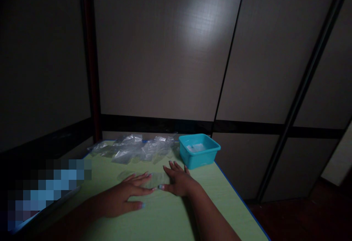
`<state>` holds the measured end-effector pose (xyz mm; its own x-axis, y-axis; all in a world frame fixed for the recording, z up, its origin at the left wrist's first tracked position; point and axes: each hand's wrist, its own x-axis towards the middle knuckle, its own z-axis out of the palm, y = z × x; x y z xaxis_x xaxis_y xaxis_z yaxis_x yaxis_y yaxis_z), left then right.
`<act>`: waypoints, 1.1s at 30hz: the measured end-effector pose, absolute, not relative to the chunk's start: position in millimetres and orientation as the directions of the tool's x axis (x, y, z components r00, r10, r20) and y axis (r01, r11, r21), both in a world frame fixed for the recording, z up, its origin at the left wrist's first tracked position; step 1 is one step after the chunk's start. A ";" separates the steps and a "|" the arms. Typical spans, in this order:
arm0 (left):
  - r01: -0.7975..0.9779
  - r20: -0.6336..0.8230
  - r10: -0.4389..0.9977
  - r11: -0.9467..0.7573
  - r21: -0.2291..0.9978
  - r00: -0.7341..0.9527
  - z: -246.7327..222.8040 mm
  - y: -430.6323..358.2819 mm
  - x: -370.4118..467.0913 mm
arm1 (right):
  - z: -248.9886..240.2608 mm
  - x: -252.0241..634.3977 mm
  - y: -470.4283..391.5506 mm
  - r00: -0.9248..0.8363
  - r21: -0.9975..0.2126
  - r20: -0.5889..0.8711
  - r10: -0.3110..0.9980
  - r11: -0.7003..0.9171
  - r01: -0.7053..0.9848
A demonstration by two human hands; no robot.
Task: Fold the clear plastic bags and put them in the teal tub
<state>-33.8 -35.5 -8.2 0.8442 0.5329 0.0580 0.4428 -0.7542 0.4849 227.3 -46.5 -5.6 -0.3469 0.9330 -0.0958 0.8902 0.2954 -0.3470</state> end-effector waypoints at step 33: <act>0.726 0.205 0.783 -0.622 0.294 0.587 -26.2 -16.7 -31.2 | -4.2 199.6 -54.0 -0.377 -0.299 0.120 0.918 0.395 0.868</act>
